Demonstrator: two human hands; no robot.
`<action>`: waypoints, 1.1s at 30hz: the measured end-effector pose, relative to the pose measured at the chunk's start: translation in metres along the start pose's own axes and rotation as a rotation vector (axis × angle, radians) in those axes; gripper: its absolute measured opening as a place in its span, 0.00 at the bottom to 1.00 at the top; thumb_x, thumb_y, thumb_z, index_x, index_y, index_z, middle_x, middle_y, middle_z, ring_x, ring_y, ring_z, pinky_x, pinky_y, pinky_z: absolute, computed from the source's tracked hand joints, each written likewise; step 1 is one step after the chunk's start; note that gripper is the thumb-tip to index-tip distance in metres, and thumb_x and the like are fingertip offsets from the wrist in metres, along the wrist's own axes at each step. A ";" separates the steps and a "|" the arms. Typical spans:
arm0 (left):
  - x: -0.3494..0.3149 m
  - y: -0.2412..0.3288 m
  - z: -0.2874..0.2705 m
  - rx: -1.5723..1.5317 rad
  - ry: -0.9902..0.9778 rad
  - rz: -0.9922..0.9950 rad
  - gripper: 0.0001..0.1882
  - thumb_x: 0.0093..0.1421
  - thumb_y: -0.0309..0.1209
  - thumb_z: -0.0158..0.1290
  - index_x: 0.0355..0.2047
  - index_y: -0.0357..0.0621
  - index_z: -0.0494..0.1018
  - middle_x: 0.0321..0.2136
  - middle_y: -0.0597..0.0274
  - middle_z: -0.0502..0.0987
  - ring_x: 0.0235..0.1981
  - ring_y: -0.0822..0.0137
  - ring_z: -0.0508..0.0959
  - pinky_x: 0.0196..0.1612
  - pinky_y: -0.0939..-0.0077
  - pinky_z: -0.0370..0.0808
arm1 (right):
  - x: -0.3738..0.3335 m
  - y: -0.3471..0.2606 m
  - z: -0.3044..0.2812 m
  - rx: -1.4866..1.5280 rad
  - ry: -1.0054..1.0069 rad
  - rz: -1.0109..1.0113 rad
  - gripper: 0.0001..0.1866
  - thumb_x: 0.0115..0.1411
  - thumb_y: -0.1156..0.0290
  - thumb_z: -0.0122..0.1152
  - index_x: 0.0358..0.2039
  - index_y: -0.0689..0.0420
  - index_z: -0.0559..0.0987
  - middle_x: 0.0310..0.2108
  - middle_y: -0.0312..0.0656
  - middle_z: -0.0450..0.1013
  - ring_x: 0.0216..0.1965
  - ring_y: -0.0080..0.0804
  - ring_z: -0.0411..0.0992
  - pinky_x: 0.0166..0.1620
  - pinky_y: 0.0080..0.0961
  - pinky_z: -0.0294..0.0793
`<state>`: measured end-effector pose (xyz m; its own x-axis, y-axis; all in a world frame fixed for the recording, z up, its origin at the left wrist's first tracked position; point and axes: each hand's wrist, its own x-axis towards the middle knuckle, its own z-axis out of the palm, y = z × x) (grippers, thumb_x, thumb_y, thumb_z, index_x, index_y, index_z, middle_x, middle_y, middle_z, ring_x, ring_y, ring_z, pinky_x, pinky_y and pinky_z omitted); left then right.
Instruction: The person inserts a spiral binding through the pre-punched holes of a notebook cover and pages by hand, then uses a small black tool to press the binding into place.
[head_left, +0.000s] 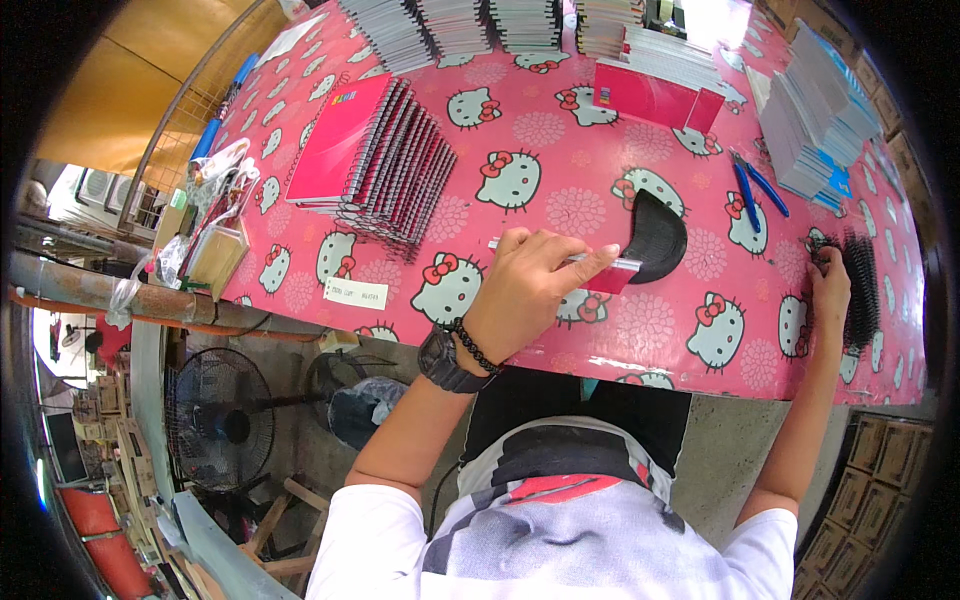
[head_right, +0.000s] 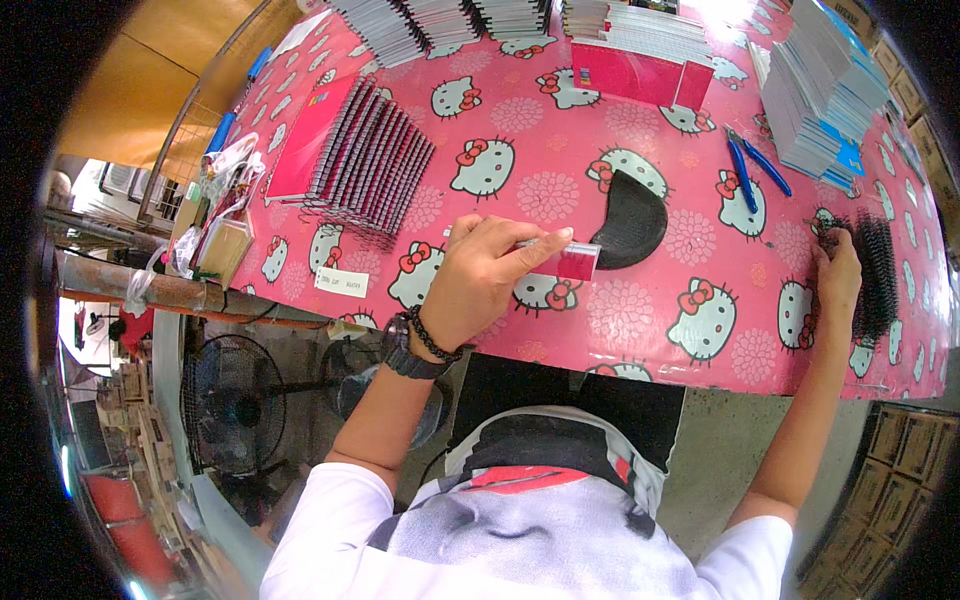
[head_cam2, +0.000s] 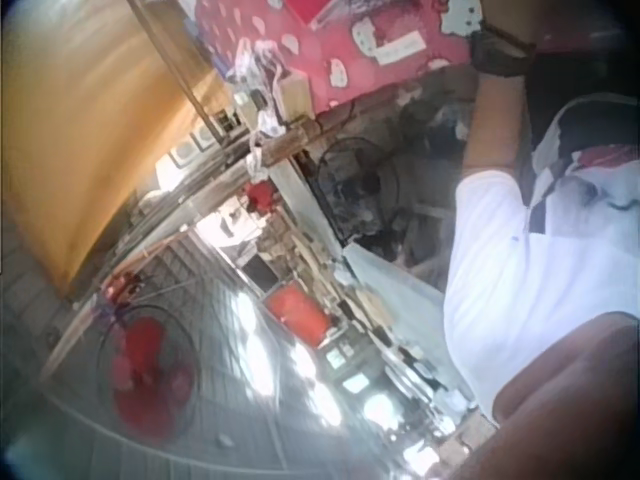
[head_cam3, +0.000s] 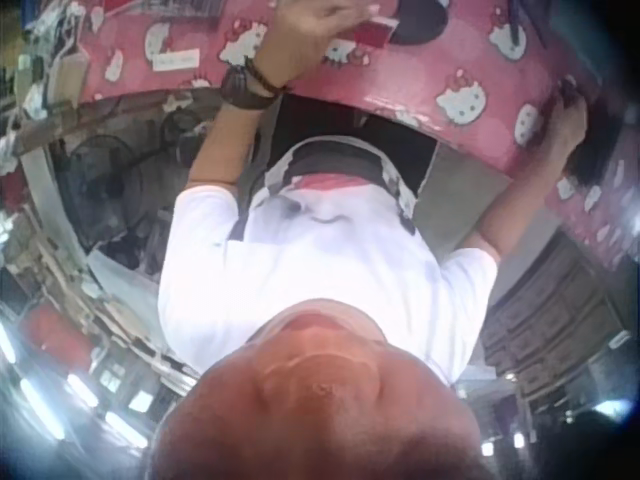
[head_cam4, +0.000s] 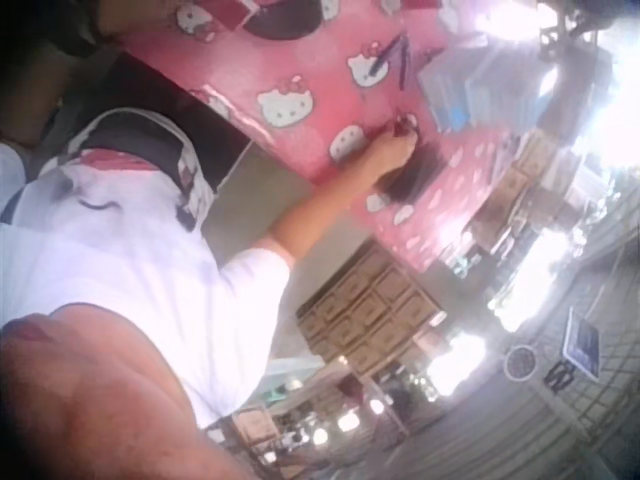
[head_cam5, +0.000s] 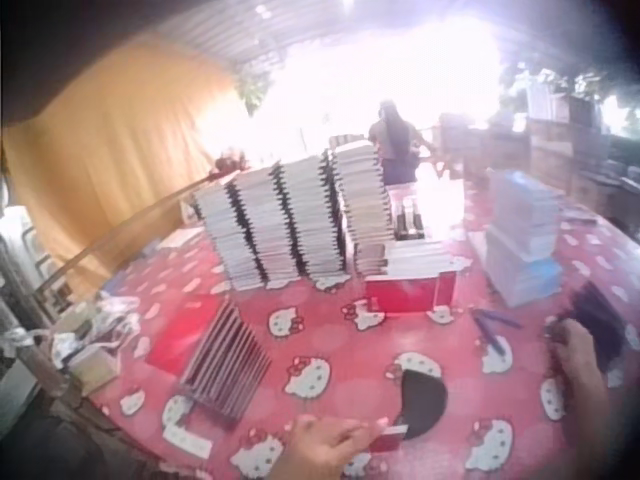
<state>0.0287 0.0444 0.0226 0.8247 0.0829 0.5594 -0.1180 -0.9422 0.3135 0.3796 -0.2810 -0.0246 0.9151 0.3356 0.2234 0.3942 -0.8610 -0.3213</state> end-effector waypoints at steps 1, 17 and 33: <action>-0.002 -0.001 -0.002 -0.018 0.003 0.003 0.24 0.48 0.18 0.50 0.45 0.53 0.77 0.33 0.66 0.76 0.33 0.66 0.74 0.39 0.71 0.62 | 0.001 0.002 -0.002 0.041 -0.039 0.031 0.18 0.55 0.70 0.58 0.46 0.57 0.71 0.35 0.45 0.72 0.34 0.39 0.72 0.38 0.33 0.70; -0.005 0.019 0.002 -0.065 0.041 -0.096 0.13 0.48 0.28 0.60 0.37 0.51 0.78 0.28 0.69 0.78 0.28 0.69 0.74 0.35 0.74 0.61 | -0.129 -0.205 -0.030 0.878 -0.445 -0.462 0.15 0.48 0.83 0.59 0.39 0.57 0.78 0.32 0.39 0.73 0.33 0.27 0.72 0.36 0.20 0.69; -0.002 0.024 0.000 -0.069 0.048 -0.140 0.10 0.47 0.30 0.62 0.30 0.47 0.77 0.27 0.66 0.76 0.31 0.64 0.74 0.38 0.71 0.63 | -0.129 -0.214 -0.034 0.799 -0.464 -0.525 0.13 0.51 0.82 0.57 0.38 0.58 0.78 0.30 0.44 0.69 0.35 0.39 0.71 0.39 0.30 0.70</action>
<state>0.0237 0.0212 0.0290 0.8084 0.2292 0.5421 -0.0428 -0.8958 0.4425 0.1739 -0.1527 0.0462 0.4904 0.8503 0.1910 0.5357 -0.1212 -0.8356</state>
